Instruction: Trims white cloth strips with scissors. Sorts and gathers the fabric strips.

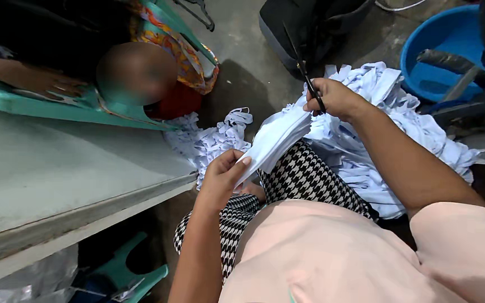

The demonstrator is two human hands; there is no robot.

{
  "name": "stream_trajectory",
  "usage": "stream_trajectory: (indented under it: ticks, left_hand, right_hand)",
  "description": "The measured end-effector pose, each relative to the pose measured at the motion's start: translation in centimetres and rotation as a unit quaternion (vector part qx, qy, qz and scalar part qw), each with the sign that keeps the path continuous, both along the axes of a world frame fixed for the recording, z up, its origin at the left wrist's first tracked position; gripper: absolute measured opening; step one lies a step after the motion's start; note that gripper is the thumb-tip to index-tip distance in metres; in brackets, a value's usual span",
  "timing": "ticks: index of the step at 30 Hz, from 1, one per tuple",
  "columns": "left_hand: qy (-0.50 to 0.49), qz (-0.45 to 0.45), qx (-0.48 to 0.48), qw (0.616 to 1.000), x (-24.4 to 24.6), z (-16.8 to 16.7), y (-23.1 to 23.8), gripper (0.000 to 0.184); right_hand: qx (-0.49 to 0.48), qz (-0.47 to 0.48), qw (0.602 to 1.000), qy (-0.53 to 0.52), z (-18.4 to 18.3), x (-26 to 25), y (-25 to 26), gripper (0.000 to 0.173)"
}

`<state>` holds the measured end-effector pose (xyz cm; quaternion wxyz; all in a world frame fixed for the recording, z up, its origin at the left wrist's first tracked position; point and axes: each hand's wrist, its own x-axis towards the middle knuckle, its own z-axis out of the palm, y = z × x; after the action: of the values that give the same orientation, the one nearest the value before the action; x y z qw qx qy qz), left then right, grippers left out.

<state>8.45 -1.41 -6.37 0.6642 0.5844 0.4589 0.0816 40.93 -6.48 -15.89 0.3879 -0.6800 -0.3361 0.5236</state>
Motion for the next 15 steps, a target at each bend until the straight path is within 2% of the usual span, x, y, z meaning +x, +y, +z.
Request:
stream_trajectory:
  ticks: [9,12,15]
  left_hand:
    - [0.016,0.005,0.012,1.0,-0.3,-1.0,-0.1,0.009]
    - [0.011,0.004,0.015,1.0,-0.4,-1.3,-0.1,0.008]
    - [-0.002,-0.003,0.008,1.0,-0.9,-2.0,0.0,0.007]
  right_hand:
    - [-0.022,-0.014,0.999,-0.036,1.0,0.3,-1.0,0.03]
    - [0.025,-0.005,0.997,-0.077,2.9,0.9,-2.4,0.033]
    - [0.09,0.067,0.986,-0.125,6.0,1.1,-4.8,0.041]
